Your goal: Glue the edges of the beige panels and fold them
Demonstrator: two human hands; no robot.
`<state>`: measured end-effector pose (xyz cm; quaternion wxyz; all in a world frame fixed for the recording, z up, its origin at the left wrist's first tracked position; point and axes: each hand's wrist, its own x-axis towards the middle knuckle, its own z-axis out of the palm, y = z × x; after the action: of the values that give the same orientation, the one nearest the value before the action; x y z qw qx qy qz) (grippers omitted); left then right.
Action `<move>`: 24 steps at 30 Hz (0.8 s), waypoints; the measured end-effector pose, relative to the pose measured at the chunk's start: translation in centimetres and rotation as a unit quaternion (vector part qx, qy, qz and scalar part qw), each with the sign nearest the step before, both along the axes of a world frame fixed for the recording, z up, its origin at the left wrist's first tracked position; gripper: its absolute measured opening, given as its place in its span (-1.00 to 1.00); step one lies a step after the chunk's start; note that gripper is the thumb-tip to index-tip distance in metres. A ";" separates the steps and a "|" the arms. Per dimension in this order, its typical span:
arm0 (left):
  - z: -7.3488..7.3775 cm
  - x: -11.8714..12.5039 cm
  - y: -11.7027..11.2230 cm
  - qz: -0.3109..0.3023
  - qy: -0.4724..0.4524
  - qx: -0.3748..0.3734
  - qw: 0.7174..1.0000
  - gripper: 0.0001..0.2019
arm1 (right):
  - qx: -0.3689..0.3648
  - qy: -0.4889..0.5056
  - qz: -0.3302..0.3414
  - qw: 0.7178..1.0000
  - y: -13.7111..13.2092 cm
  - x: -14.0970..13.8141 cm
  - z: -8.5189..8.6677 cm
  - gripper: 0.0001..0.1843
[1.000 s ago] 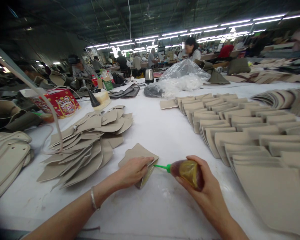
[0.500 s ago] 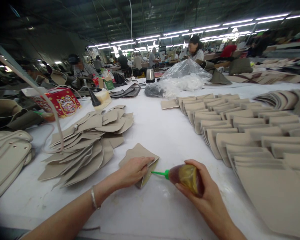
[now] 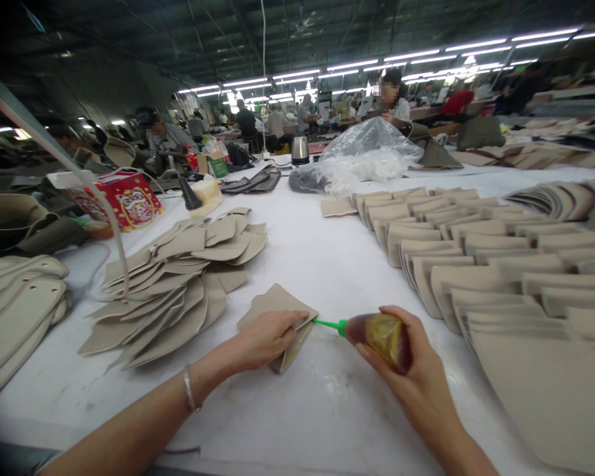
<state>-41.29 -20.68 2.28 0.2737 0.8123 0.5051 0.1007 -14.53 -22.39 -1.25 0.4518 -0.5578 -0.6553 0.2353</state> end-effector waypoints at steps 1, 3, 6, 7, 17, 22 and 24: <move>0.0 0.0 0.0 0.000 0.000 0.000 1.000 -0.56 | -0.006 0.000 0.005 1.000 -0.4 -0.3 0.1 -0.41; -0.1 -0.1 0.1 -0.002 0.002 -0.003 1.000 -0.55 | -0.020 0.008 0.014 1.000 -1.2 -0.9 0.5 -0.46; -0.1 -0.1 0.1 -0.002 0.004 -0.002 1.000 -0.54 | -0.048 0.039 0.020 0.998 -2.3 -1.9 1.2 -0.51; -0.1 -0.1 0.1 0.001 0.004 -0.002 1.000 -0.54 | -0.055 0.048 0.019 0.997 -2.6 -2.2 1.4 -0.52; -0.6 -0.1 -0.1 0.005 -0.005 0.010 1.000 -0.56 | -0.080 0.091 0.025 0.992 -5.2 -3.9 1.2 -0.52; -0.7 -0.1 -0.1 0.010 -0.007 0.004 1.000 -0.55 | -0.094 0.096 0.013 0.991 -5.1 -3.7 1.3 -0.49; -0.7 -0.1 -0.1 0.010 -0.006 0.002 1.000 -0.56 | -0.093 0.103 0.019 0.990 -4.9 -3.5 1.3 -0.50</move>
<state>-41.41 -20.78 1.58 0.2739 0.8072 0.5113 0.1093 -18.03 -27.33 0.03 0.4583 -0.5580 -0.5910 0.3596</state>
